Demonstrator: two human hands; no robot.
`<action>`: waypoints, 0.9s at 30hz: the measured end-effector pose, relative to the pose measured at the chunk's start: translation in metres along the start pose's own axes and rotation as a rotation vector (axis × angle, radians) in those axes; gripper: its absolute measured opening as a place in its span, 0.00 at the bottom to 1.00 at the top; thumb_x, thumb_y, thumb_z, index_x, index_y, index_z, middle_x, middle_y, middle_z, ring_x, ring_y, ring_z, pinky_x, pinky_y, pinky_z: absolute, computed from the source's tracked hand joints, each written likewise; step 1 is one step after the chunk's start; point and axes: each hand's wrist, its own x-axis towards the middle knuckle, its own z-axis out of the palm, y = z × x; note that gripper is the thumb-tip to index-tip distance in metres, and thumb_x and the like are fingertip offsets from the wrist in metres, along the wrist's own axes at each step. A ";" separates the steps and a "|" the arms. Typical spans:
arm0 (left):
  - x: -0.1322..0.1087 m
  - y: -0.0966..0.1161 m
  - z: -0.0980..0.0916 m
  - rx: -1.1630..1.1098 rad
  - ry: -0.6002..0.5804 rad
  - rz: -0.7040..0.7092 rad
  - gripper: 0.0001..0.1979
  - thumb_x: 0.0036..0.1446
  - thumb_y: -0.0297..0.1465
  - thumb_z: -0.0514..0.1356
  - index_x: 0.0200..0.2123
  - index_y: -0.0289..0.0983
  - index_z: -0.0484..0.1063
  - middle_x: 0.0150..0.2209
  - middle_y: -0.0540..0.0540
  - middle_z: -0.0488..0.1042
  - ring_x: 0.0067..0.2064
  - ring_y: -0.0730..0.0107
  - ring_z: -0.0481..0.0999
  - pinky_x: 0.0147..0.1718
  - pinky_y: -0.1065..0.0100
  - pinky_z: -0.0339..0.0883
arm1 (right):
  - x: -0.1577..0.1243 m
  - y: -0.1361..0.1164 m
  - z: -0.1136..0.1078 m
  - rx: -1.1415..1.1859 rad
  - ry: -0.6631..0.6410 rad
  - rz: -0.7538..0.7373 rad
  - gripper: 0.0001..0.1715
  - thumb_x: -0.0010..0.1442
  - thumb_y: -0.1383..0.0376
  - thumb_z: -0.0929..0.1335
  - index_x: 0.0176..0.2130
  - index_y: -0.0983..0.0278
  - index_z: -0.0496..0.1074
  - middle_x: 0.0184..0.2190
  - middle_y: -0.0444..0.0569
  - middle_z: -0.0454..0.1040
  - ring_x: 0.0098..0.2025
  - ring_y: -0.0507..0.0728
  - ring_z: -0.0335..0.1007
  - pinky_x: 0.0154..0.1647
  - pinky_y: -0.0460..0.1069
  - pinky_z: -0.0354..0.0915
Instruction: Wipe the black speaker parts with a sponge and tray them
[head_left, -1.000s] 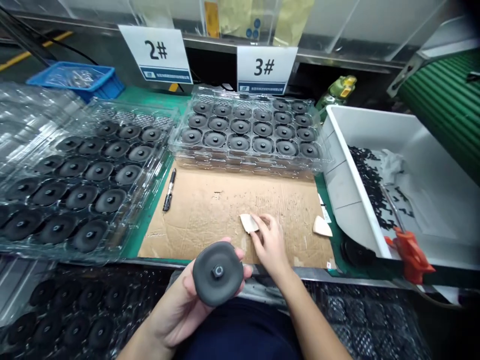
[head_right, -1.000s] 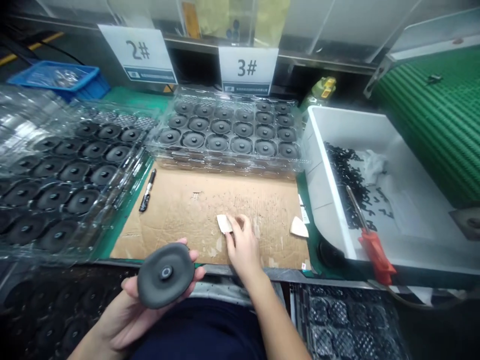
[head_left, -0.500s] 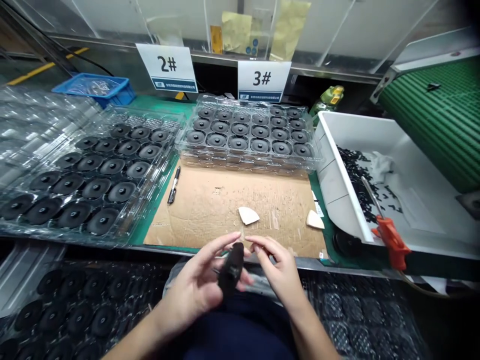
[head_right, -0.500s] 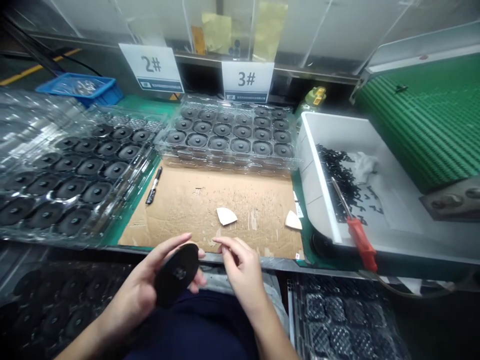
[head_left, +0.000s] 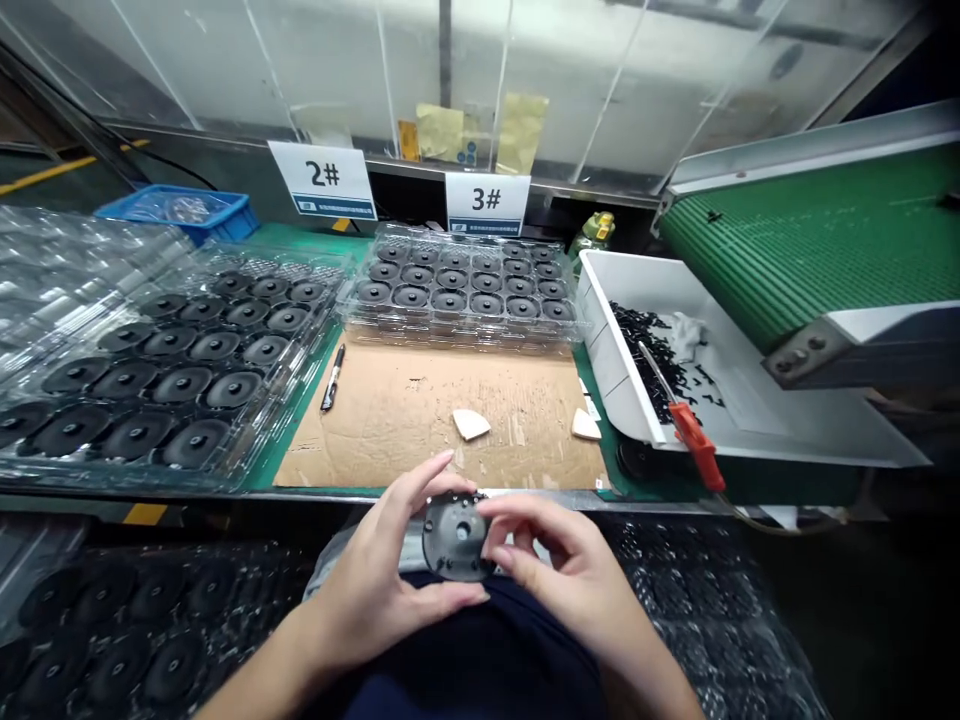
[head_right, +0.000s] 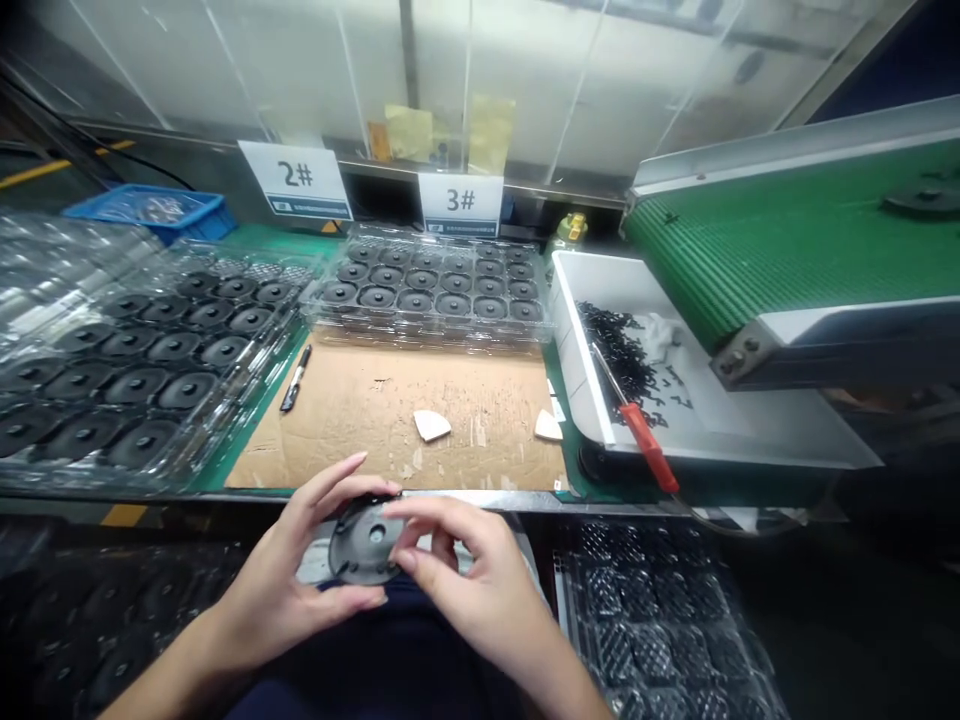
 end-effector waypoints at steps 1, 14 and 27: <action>-0.001 0.000 -0.001 -0.045 -0.015 -0.025 0.44 0.47 0.36 0.66 0.61 0.45 0.42 0.50 0.44 0.66 0.52 0.66 0.66 0.53 0.67 0.58 | 0.003 -0.004 -0.001 0.016 -0.063 0.032 0.12 0.57 0.67 0.69 0.43 0.55 0.73 0.33 0.42 0.72 0.32 0.47 0.66 0.34 0.42 0.62; 0.006 -0.015 -0.009 -0.439 -0.202 -0.327 0.45 0.42 0.46 0.65 0.59 0.46 0.43 0.45 0.44 0.69 0.49 0.58 0.70 0.52 0.57 0.57 | 0.046 0.004 -0.001 0.520 -0.378 0.329 0.09 0.50 0.73 0.72 0.32 0.61 0.77 0.29 0.42 0.75 0.32 0.47 0.71 0.35 0.40 0.67; 0.036 -0.037 -0.013 -0.321 -0.120 -0.263 0.44 0.47 0.29 0.66 0.61 0.48 0.43 0.56 0.42 0.63 0.56 0.63 0.65 0.55 0.67 0.57 | 0.046 0.023 -0.016 0.344 0.025 0.171 0.06 0.55 0.69 0.70 0.35 0.60 0.75 0.27 0.43 0.73 0.28 0.47 0.69 0.30 0.41 0.65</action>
